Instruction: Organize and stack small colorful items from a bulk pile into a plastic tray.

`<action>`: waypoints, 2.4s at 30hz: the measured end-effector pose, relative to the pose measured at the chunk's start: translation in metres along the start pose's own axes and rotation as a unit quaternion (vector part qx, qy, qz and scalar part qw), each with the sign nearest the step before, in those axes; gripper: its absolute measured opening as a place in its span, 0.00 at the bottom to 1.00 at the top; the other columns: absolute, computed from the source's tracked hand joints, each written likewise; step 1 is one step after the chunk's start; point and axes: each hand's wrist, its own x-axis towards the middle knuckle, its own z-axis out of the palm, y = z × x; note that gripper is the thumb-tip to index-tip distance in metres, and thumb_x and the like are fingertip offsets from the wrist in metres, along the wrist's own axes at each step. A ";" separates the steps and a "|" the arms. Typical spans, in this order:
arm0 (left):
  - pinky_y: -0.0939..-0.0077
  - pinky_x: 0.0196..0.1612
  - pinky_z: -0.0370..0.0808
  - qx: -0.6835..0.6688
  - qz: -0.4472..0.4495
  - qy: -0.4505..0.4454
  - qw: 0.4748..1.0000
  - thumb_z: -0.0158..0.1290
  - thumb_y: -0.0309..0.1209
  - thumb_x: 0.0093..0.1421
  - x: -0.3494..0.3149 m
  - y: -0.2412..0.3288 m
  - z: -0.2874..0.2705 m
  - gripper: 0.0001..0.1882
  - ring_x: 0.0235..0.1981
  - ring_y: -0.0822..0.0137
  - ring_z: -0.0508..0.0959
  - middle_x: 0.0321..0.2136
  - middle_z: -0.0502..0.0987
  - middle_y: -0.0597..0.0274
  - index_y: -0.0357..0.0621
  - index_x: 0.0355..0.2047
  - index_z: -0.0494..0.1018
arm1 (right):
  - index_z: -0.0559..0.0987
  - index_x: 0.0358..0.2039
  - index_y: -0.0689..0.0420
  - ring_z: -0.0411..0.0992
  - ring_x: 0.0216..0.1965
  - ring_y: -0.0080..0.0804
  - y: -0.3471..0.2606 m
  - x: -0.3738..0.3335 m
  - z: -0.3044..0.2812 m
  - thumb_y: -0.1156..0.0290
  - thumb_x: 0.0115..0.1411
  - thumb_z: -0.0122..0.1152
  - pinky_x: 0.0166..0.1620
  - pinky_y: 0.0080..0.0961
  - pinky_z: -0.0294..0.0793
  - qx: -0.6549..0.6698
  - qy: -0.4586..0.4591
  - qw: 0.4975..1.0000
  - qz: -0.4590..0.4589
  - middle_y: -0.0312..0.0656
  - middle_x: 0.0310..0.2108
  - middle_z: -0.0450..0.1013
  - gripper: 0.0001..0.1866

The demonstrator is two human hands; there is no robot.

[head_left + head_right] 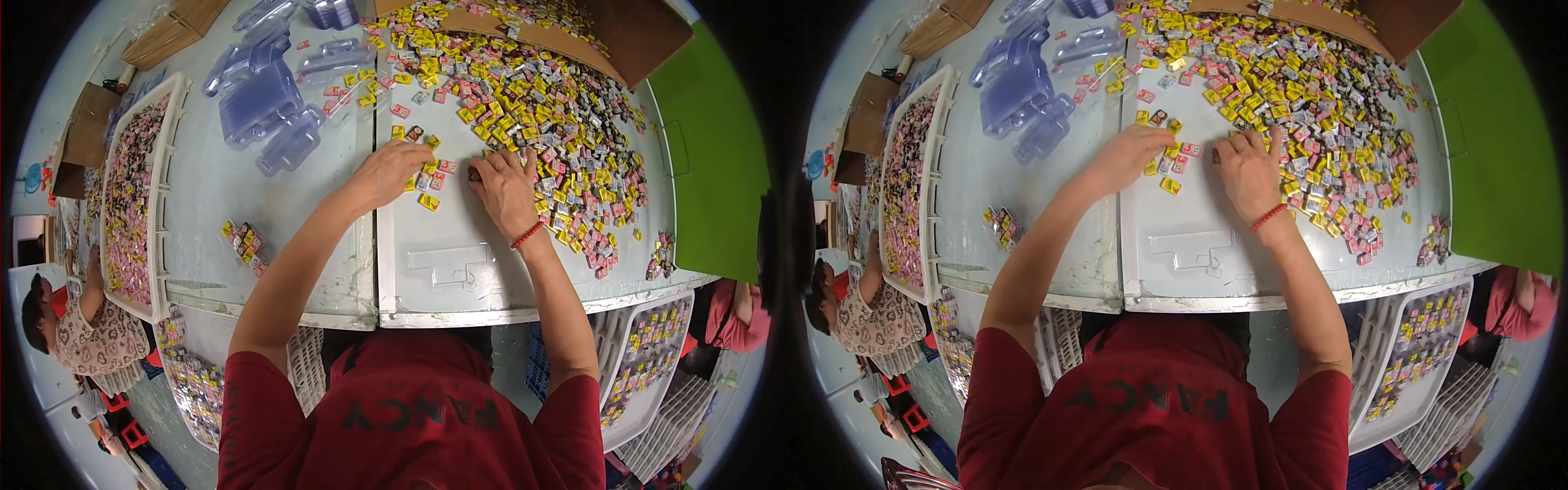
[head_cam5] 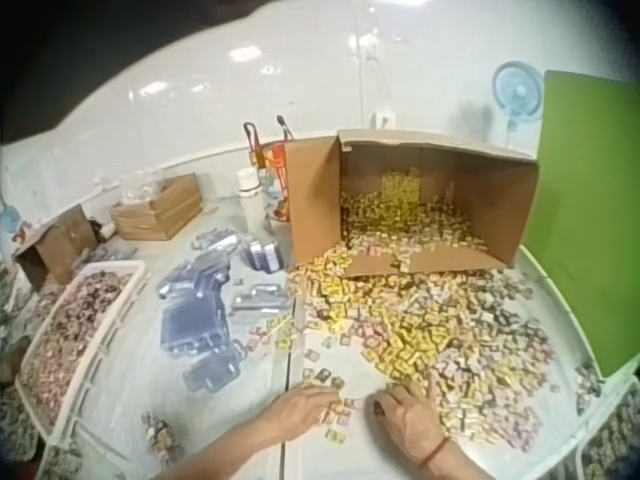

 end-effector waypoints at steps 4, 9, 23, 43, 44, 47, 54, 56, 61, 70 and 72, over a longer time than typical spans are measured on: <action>0.66 0.55 0.67 -0.098 -0.084 0.042 0.991 0.49 0.28 0.59 -0.027 0.016 -0.009 0.15 0.52 0.56 0.70 0.49 0.73 0.55 0.42 0.47 0.73 | 0.77 0.42 0.50 0.68 0.49 0.36 0.003 0.002 -0.004 0.68 0.51 0.65 0.60 0.55 0.51 0.020 -0.026 0.999 0.003 0.36 0.39 0.74 0.16; 0.63 0.51 0.69 -0.003 -0.053 0.096 0.994 0.58 0.25 0.52 -0.057 0.030 -0.007 0.20 0.49 0.52 0.71 0.45 0.74 0.54 0.41 0.47 0.71 | 0.77 0.42 0.50 0.68 0.48 0.36 0.006 0.015 0.004 0.67 0.52 0.65 0.60 0.55 0.51 0.044 0.006 0.999 0.017 0.35 0.39 0.74 0.16; 0.65 0.52 0.70 -0.010 0.012 0.082 0.997 0.59 0.22 0.49 -0.017 0.005 0.004 0.22 0.48 0.54 0.71 0.45 0.74 0.56 0.40 0.47 0.72 | 0.78 0.41 0.50 0.67 0.49 0.37 0.002 0.017 0.009 0.68 0.51 0.65 0.61 0.55 0.48 0.069 0.013 0.997 -0.029 0.36 0.40 0.73 0.15; 0.65 0.49 0.71 0.014 -0.031 0.158 0.987 0.61 0.24 0.47 -0.009 0.031 0.028 0.22 0.46 0.54 0.73 0.43 0.75 0.54 0.38 0.45 0.73 | 0.78 0.43 0.50 0.67 0.50 0.35 -0.002 0.011 0.006 0.70 0.48 0.67 0.62 0.55 0.50 0.076 0.004 0.995 -0.059 0.35 0.40 0.74 0.19; 0.65 0.49 0.71 0.002 -0.030 0.172 0.985 0.61 0.23 0.47 -0.010 0.033 0.027 0.22 0.45 0.53 0.73 0.43 0.75 0.54 0.38 0.44 0.73 | 0.78 0.43 0.50 0.67 0.50 0.35 -0.002 0.010 0.004 0.70 0.48 0.67 0.62 0.54 0.50 0.076 -0.001 0.995 -0.062 0.35 0.40 0.74 0.20; 0.64 0.48 0.71 -0.011 -0.020 0.176 0.984 0.61 0.23 0.47 -0.014 0.029 0.026 0.22 0.44 0.52 0.73 0.41 0.75 0.54 0.39 0.44 0.72 | 0.78 0.43 0.51 0.67 0.50 0.35 0.002 0.013 0.003 0.71 0.47 0.67 0.61 0.52 0.51 0.087 -0.006 0.993 -0.077 0.35 0.40 0.73 0.19; 0.64 0.46 0.71 -0.009 -0.030 0.198 0.980 0.62 0.26 0.47 -0.013 0.034 0.033 0.22 0.41 0.51 0.73 0.39 0.75 0.53 0.38 0.45 0.72 | 0.78 0.42 0.52 0.67 0.50 0.36 0.003 0.016 0.006 0.70 0.47 0.67 0.61 0.51 0.52 0.095 -0.011 0.993 -0.071 0.36 0.42 0.73 0.19; 0.64 0.46 0.72 -0.003 -0.042 0.217 0.975 0.62 0.27 0.48 -0.010 0.038 0.040 0.22 0.41 0.51 0.73 0.39 0.75 0.53 0.37 0.44 0.72 | 0.77 0.42 0.52 0.67 0.50 0.36 0.004 0.015 0.007 0.70 0.47 0.67 0.61 0.51 0.52 0.095 -0.005 0.993 -0.071 0.36 0.42 0.73 0.19; 0.63 0.45 0.72 0.013 -0.065 0.249 0.966 0.62 0.27 0.48 -0.003 0.041 0.047 0.21 0.42 0.51 0.74 0.41 0.75 0.50 0.36 0.43 0.73 | 0.77 0.42 0.52 0.67 0.51 0.36 0.004 0.015 0.009 0.70 0.47 0.68 0.61 0.50 0.52 0.099 0.001 0.993 -0.067 0.36 0.42 0.73 0.19; 0.62 0.47 0.72 0.011 -0.055 0.249 0.967 0.61 0.24 0.48 -0.010 0.029 0.043 0.22 0.44 0.51 0.72 0.42 0.74 0.50 0.35 0.45 0.72 | 0.78 0.42 0.51 0.67 0.50 0.35 0.005 0.021 0.009 0.69 0.48 0.67 0.61 0.49 0.51 0.098 -0.007 0.993 -0.065 0.36 0.41 0.74 0.19; 0.62 0.46 0.72 0.010 -0.039 0.241 0.970 0.61 0.24 0.49 -0.007 0.025 0.041 0.22 0.42 0.51 0.73 0.40 0.75 0.50 0.35 0.45 0.71 | 0.78 0.43 0.51 0.67 0.50 0.35 0.007 0.025 0.009 0.68 0.48 0.67 0.61 0.49 0.51 0.086 -0.015 0.994 -0.067 0.36 0.41 0.74 0.19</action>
